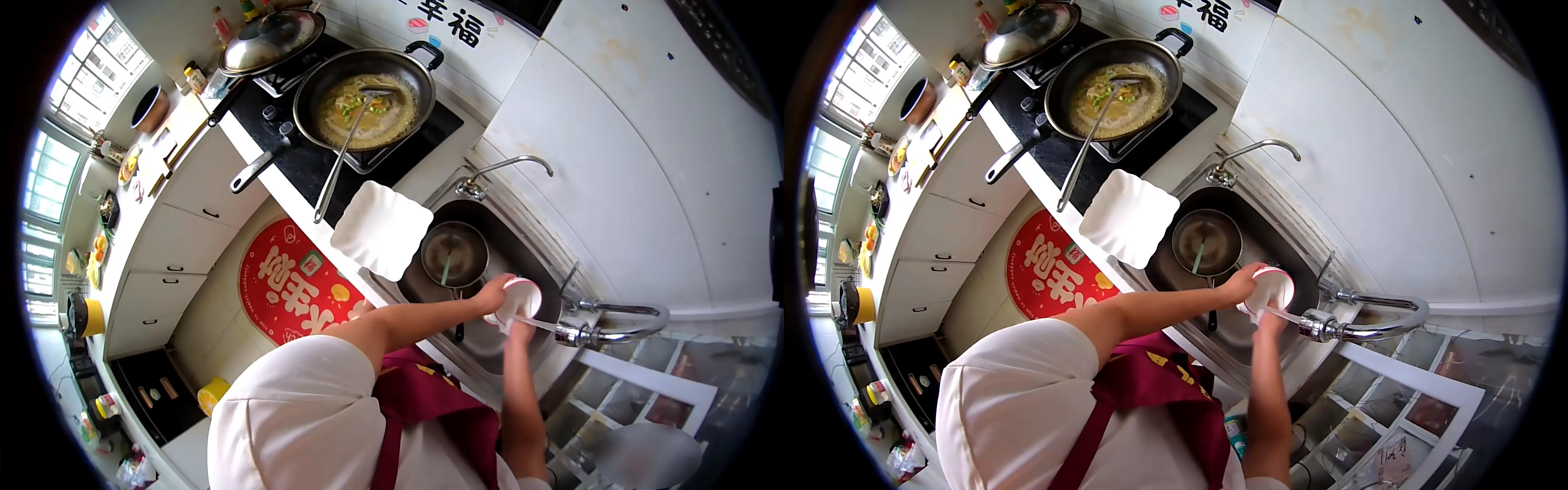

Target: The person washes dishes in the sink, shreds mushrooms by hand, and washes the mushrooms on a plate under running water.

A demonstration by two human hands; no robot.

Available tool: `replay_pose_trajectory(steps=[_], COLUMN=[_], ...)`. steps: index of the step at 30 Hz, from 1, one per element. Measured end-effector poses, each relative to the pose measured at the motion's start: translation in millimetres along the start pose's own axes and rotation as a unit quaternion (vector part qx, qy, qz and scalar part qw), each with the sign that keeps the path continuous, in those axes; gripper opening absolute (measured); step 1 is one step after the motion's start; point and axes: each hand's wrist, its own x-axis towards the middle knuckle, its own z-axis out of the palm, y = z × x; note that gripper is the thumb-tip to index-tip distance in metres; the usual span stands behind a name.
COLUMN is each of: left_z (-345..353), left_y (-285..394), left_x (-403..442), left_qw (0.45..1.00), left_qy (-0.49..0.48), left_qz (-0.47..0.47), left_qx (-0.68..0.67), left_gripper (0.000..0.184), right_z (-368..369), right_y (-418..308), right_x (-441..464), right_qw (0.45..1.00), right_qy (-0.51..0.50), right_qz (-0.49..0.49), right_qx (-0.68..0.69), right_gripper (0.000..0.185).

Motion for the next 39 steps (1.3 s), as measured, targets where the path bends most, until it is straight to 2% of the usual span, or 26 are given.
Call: replay_pose_trajectory(steps=[1, 3, 4, 6, 7, 8, 11, 13, 14, 15, 16, 17, 18, 19, 22, 23, 25, 28, 29, 30, 31, 34, 35, 36, 38, 39], left_z=[3, 11, 20, 33, 42, 45, 30, 22, 12, 2, -8, -9, -6, 0, 12, 14, 6, -8, -8, -8, -8, -6, -11, -16, -20, -25], left_y=[12, 2, -13, -25, -47, -84, -70, -124, -88, -48, -41, -33, -13, 11, 33, 33, 24, -1, -4, -9, -20, 7, -11, -5, 26, 30], left_x=[-11, -11, -11, -12, -2, 9, 11, 55, 58, 59, 46, 55, 49, 38, 21, 20, 21, 23, 19, 16, 17, -7, -2, -3, -15, -14], left_qw=[0.991, 0.92, 0.899, 0.851, 0.797, 0.841, 0.891, 0.882, 0.957, 0.828, 0.828, 0.867, 0.838, 0.822, 0.78, 0.767, 0.811, 0.918, 0.95, 0.973, 0.978, 0.994, 0.951, 0.913, 0.866, 0.835], left_qy=[-0.007, -0.027, -0.035, -0.052, -0.128, -0.175, -0.159, -0.144, -0.207, -0.176, -0.063, -0.066, -0.066, -0.077, -0.083, -0.081, -0.084, -0.037, -0.001, 0.035, 0.041, 0.052, 0.063, 0.025, -0.068, -0.085], left_qz=[-0.046, -0.122, -0.151, -0.206, -0.243, -0.212, -0.22, -0.326, -0.172, -0.038, 0.234, 0.19, 0.17, 0.188, 0.22, 0.228, 0.176, 0.082, 0.048, 0.013, -0.043, -0.01, 0.2, 0.268, 0.248, 0.293], left_qx=[-0.125, -0.371, -0.41, -0.481, -0.538, -0.466, -0.363, -0.31, 0.108, 0.532, 0.506, 0.457, 0.515, 0.532, 0.579, 0.595, 0.551, 0.386, 0.308, 0.226, 0.201, 0.095, 0.229, 0.305, 0.429, 0.458], left_gripper=[0.052, 0.043, 0.04, 0.037, 0.034, 0.029, 0.024, 0.024, 0.03, 0.039, 0.026, 0.024, 0.024, 0.021, 0.021, 0.022, 0.02, 0.025, 0.027, 0.03, 0.039, 0.041, 0.049, 0.056, 0.06, 0.059], right_z=[6, 16, 22, 22, 12, -5, -31, -38, -39, -40, -40, -40, -37, -30, -12, -12, -19, -21, -12, -8, -3, 12, 14, 15, 10, 1], right_y=[-3, 0, 2, -5, 7, 21, 22, 12, 8, 7, 5, -4, -12, -10, -14, -17, -9, 33, 51, -2, 15, 28, 27, 47, 101, 108], right_x=[-15, -31, -39, -47, -32, -22, -7, -1, 4, 12, 19, 21, 22, 31, 39, 41, 53, 86, 100, 30, 28, 0, -11, -7, 12, 11], right_qw=[0.993, 0.99, 0.987, 0.99, 0.989, 0.984, 0.93, 0.881, 0.863, 0.845, 0.824, 0.82, 0.815, 0.846, 0.689, 0.693, 0.699, 0.891, 0.951, 0.955, 0.984, 0.99, 0.977, 0.979, 0.98, 0.968], right_qy=[-0.002, 0.055, 0.083, 0.043, 0.024, 0.013, -0.011, 0.038, 0.06, 0.085, 0.106, 0.098, 0.086, 0.084, 0.078, 0.057, 0.034, -0.043, -0.052, 0.027, -0.01, -0.104, -0.133, -0.146, -0.174, -0.228], right_qz=[0.042, 0.001, -0.019, -0.094, -0.14, -0.179, -0.313, -0.382, -0.4, -0.413, -0.43, -0.417, -0.404, -0.366, -0.41, -0.435, -0.506, -0.405, -0.237, -0.132, -0.081, 0.038, 0.072, 0.075, 0.081, 0.064], right_qx=[0.113, 0.13, 0.139, 0.092, 0.036, -0.021, -0.19, -0.276, -0.303, -0.329, -0.354, -0.381, -0.406, -0.379, -0.592, -0.572, -0.504, -0.199, -0.192, -0.263, -0.16, 0.085, 0.153, 0.12, 0.054, 0.086], right_gripper=[0.041, 0.043, 0.044, 0.052, 0.054, 0.056, 0.052, 0.052, 0.052, 0.048, 0.045, 0.039, 0.036, 0.034, 0.03, 0.03, 0.031, 0.032, 0.029, 0.029, 0.029, 0.031, 0.032, 0.038, 0.053, 0.058])
